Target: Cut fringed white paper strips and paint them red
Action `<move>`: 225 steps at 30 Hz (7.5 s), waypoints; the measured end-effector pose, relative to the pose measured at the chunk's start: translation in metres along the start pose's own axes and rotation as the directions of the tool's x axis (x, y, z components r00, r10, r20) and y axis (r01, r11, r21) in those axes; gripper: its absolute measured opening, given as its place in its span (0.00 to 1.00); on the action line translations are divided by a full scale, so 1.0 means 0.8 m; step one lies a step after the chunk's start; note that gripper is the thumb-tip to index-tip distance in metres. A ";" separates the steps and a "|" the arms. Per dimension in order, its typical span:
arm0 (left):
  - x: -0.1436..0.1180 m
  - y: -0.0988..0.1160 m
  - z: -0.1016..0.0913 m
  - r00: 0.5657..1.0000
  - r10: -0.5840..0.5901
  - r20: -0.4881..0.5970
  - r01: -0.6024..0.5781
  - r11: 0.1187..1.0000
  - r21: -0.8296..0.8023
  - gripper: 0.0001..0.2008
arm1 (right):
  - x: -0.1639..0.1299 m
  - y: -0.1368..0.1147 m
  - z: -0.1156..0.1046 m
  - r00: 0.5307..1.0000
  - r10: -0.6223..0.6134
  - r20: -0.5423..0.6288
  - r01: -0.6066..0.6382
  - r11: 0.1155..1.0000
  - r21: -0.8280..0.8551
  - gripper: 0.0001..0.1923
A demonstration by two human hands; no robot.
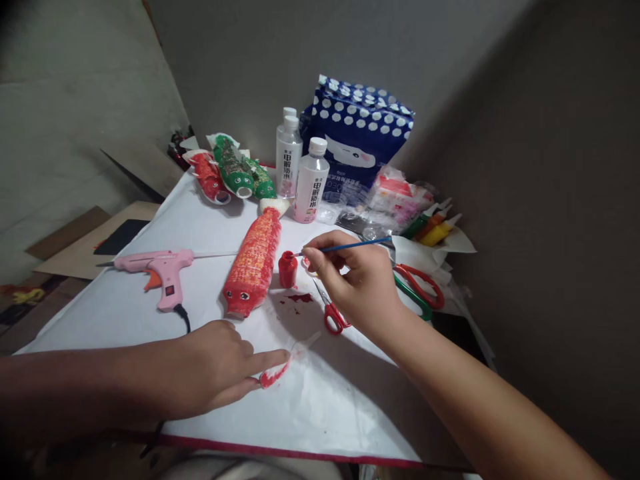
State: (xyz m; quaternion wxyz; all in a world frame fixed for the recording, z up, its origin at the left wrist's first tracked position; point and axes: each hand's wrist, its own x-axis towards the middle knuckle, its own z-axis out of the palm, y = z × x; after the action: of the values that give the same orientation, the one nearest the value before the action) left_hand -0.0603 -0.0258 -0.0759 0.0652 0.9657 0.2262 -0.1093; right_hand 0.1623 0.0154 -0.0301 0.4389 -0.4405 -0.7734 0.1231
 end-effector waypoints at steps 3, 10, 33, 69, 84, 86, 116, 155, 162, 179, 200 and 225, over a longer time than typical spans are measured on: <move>0.001 0.000 -0.002 0.999 -0.005 0.036 0.005 1.000 0.013 0.25 | 0.001 0.003 0.004 0.999 -0.032 0.006 0.032 0.999 0.003 0.04; 0.001 -0.001 -0.005 0.999 -0.004 0.049 0.004 1.000 0.003 0.25 | -0.004 0.002 0.005 0.999 -0.043 -0.011 0.044 0.998 0.049 0.03; 0.020 0.000 0.004 0.986 -0.041 0.164 0.045 0.999 -0.018 0.25 | -0.184 -0.008 -0.029 0.960 0.098 0.264 -0.099 0.995 -0.011 0.11; 0.022 -0.001 0.011 0.990 -0.055 0.133 0.058 0.998 -0.019 0.26 | -0.167 -0.042 -0.021 0.991 0.029 0.132 -0.008 0.987 -0.159 0.08; 0.019 -0.003 0.002 0.985 -0.017 0.173 0.024 0.999 -0.039 0.26 | -0.175 -0.045 -0.021 0.990 0.014 0.140 0.006 0.990 -0.140 0.07; 0.019 -0.002 0.002 0.986 -0.020 0.165 0.028 0.999 -0.046 0.26 | -0.172 -0.047 -0.019 0.992 0.046 0.121 -0.032 0.993 -0.111 0.07; 0.020 -0.001 0.009 0.996 -0.023 0.089 0.025 1.000 -0.019 0.23 | -0.163 -0.053 -0.014 0.976 -0.038 0.212 0.046 0.998 -0.031 0.10; 0.010 0.003 -0.010 0.993 -0.037 0.114 0.040 0.999 -0.029 0.24 | -0.112 -0.023 -0.041 0.985 -0.052 0.162 0.051 0.999 0.014 0.13; 0.002 0.006 -0.018 0.997 -0.009 0.081 0.013 0.999 -0.049 0.23 | -0.037 -0.007 -0.014 0.997 -0.016 -0.073 0.022 0.996 0.082 0.07; -0.002 -0.006 0.012 0.998 0.038 -0.055 -0.041 0.998 -0.044 0.26 | -0.007 -0.001 0.008 0.995 -0.104 0.010 0.104 0.991 -0.083 0.05; 0.001 -0.008 0.008 0.999 0.035 -0.018 -0.036 0.998 -0.057 0.26 | -0.060 -0.023 -0.027 0.999 0.029 -0.035 -0.024 0.992 0.125 0.10; 0.013 -0.004 0.006 1.000 -0.001 0.009 0.002 0.992 -0.124 0.27 | -0.176 -0.003 -0.013 0.961 -0.142 0.236 0.122 0.988 0.100 0.19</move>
State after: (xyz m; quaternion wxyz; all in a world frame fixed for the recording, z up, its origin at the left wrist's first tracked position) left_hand -0.0539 -0.0194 -0.0832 0.1257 0.9592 0.2330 -0.0994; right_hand 0.2009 -0.0996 -0.1031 0.3665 -0.3507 -0.8430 0.1790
